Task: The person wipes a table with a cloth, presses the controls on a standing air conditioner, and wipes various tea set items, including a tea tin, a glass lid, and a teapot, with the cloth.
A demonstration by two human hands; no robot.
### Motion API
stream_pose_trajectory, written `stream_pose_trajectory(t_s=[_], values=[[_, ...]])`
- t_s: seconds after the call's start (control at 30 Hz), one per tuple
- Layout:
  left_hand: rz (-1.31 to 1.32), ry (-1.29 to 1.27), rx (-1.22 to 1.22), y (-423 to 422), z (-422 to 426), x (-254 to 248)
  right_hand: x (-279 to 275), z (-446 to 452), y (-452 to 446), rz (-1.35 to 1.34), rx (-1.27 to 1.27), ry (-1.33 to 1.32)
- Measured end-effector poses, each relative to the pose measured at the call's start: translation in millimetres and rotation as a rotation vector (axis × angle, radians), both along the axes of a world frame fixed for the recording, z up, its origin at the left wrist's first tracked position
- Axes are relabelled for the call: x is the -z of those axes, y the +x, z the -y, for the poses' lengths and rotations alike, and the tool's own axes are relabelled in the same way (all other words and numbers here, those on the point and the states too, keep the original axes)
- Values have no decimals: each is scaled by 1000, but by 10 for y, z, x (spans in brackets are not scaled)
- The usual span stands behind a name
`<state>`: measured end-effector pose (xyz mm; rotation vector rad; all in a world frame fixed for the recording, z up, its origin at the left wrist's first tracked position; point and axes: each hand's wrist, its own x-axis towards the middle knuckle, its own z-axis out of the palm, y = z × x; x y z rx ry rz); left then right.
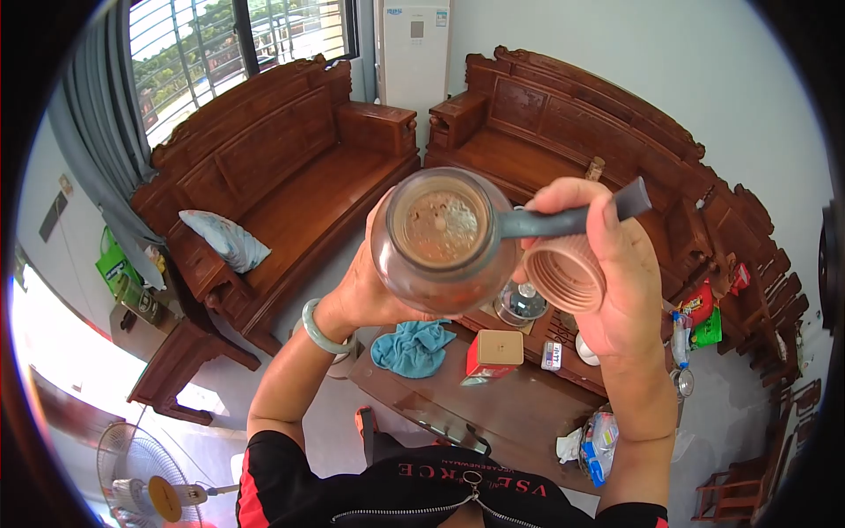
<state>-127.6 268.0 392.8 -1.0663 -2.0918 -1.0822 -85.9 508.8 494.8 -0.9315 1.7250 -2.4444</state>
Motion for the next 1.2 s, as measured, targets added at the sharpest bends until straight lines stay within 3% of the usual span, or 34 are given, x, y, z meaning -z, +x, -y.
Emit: stream_pose_trajectory(t_s=[0.1,0.2,0.23,0.3,0.43,0.53,0.83,1.2], values=[[375,236,177,-85,81,320,46,-90,155,-12,-31,30],[255,227,255,120,19,-10,73,-120,277,-215,7,98],[56,198,290,119,12,-57,88,-115,313,-303,36,127],[-163,130,291,175,46,-140,82,-105,386,-375,-10,90],[-342,34,208,429,50,-403,100,-199,472,-509,-137,71],[-330,-116,135,607,93,-601,96,-124,737,-430,2,23],[-490,-146,90,862,97,-945,-199,-133,834,-748,-175,-16],[-633,-213,75,917,63,-1337,-295,-211,898,-908,-203,-92]])
